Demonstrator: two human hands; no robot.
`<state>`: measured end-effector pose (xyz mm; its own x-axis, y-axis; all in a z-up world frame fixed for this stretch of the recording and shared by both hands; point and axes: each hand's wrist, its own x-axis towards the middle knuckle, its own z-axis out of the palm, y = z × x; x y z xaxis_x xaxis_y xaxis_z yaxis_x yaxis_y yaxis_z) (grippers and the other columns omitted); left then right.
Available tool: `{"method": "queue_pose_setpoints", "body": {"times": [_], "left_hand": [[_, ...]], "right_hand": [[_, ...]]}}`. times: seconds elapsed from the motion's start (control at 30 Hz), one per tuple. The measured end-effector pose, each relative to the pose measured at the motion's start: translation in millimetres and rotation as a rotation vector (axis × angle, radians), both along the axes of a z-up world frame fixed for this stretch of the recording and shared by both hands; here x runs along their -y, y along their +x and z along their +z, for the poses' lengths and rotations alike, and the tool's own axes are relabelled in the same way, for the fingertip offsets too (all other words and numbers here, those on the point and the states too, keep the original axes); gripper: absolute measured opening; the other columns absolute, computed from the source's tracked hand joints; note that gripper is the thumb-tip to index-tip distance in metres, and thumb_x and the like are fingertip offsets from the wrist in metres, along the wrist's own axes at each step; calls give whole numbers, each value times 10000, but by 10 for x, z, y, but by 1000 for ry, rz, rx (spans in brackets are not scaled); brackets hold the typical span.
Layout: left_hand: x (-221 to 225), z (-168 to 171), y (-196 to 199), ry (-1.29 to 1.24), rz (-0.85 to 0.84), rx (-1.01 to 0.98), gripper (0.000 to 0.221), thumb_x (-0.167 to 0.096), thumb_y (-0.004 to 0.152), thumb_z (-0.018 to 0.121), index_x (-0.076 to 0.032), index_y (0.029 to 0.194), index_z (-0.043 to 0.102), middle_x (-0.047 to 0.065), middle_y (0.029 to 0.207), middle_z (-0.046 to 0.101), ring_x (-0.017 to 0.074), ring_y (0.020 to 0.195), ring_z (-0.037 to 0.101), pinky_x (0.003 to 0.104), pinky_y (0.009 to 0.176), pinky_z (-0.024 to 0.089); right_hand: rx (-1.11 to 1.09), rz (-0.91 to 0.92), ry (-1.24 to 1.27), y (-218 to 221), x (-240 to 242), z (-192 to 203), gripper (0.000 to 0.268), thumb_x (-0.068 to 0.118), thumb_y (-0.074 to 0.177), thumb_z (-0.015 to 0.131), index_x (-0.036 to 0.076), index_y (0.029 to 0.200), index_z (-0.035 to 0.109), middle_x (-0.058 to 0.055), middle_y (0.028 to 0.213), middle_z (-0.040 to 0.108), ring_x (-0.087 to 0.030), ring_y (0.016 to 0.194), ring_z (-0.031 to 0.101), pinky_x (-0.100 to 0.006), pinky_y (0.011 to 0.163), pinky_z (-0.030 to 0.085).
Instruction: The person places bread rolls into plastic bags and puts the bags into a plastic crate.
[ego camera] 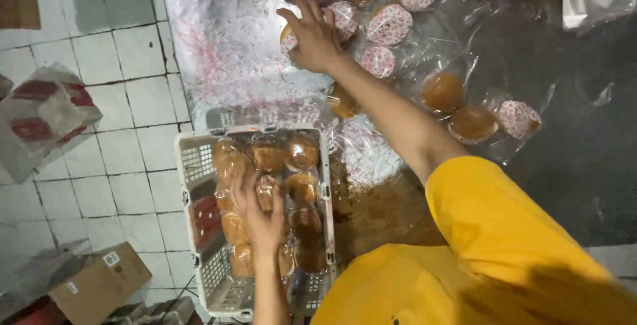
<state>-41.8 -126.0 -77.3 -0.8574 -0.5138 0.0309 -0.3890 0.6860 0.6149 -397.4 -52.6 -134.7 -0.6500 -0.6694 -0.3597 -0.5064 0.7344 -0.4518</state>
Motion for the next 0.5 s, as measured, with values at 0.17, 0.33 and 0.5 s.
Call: {"method": "queue_pose_setpoints", "body": {"times": [0.17,0.33,0.5], "left_hand": [[-723,102,-59,161,-204,-161,396,-181,962,597,-141,1353,544,38,1462,506,260,1424,399,530,1269,260],[-1170,154,-199,247,-349,-139,320,-103,929,643,-75,1248,647,120,1314,580,345,1277,523,520,1111,408],[-1502,73,-465,328,-414,-83,281,-106,894,691,-72,1173,703,133,1215,642,384,1175,606,504,1005,470]], "right_hand": [[-229,-881,-161,-80,-1293,-406,533,191,919,763,146,1396,530,-152,1576,336,-408,1446,271,-612,1194,271],[-39,-622,40,58,-2501,-1170,456,184,837,777,157,1277,659,-155,1319,524,-405,1260,454,-558,1067,311],[-239,-573,-74,61,-3010,-1419,183,285,905,708,328,1080,742,65,962,758,-249,978,733,-497,923,408]]}}
